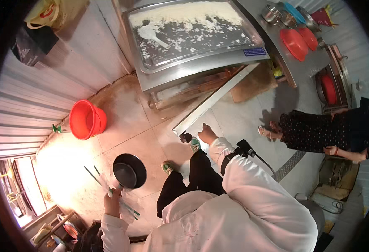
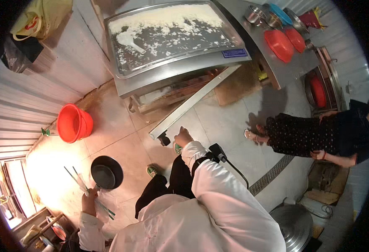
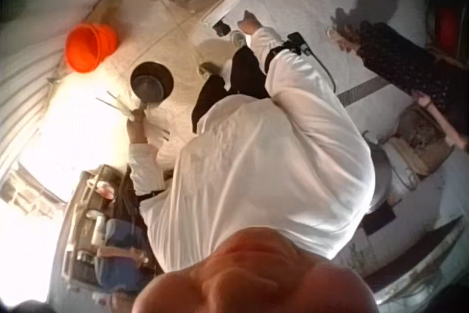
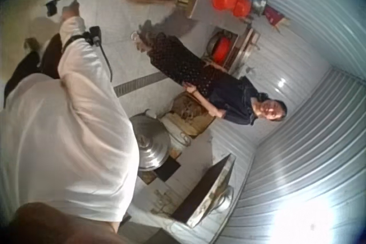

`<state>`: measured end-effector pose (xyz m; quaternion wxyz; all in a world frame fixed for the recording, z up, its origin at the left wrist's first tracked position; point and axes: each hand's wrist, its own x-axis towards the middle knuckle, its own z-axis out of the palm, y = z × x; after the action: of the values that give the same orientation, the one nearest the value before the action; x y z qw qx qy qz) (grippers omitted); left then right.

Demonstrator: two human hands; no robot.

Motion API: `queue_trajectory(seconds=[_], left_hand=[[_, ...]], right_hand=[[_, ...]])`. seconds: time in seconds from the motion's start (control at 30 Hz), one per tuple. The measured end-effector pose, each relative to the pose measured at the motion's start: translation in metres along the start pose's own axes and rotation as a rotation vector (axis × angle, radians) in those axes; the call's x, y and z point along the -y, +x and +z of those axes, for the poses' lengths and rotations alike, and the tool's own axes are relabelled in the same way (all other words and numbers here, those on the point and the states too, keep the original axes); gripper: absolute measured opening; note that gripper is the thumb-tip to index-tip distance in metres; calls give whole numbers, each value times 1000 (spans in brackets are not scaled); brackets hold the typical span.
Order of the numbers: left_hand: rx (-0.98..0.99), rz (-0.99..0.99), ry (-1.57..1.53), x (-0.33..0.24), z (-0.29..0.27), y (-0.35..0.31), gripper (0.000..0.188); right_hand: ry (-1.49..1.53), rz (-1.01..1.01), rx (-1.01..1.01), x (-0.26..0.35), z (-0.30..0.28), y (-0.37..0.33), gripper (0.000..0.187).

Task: The recorder packages food containers and uses a scoop to serve steamed rice into a metal bowl.

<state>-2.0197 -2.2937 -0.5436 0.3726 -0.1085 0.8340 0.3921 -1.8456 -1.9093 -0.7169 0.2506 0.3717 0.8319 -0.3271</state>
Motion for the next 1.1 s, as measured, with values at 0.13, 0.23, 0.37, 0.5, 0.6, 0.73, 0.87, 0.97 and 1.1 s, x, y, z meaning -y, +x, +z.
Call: queue_trajectory(seconds=[0.13, 0.23, 0.37, 0.5, 0.6, 0.73, 0.87, 0.97, 1.1], left_hand=[[-170, -74, -229, 41, 5, -15, 20], [-224, -128, -333, 52, 20, -29, 20], [-248, -187, -395, 78, 31, -29, 22], [-340, -225, -493, 87, 43, -36, 24], [-330, -229, -500, 83, 47, -40, 23], [-390, -206, -460, 94, 53, -30, 23], [-360, -224, -452, 77, 51, -43, 25], [-363, -189, -473, 74, 42, -52, 23], [-334, -134, -444, 81, 38, -61, 21]], right_hand=[[545, 148, -3, 13, 34, 77, 75], [795, 37, 138, 58, 28, 126, 87], [690, -133, -20, 94, 26, 176, 57], [720, -140, 37, 116, 9, 166, 49], [712, -72, -354, 121, 31, 164, 40], [901, 10, -428, 140, 33, 170, 38], [1057, -130, -630, 106, 56, 184, 23], [1386, 126, -256, 80, 32, 173, 20], [1583, 246, -357, 72, 40, 174, 24]])
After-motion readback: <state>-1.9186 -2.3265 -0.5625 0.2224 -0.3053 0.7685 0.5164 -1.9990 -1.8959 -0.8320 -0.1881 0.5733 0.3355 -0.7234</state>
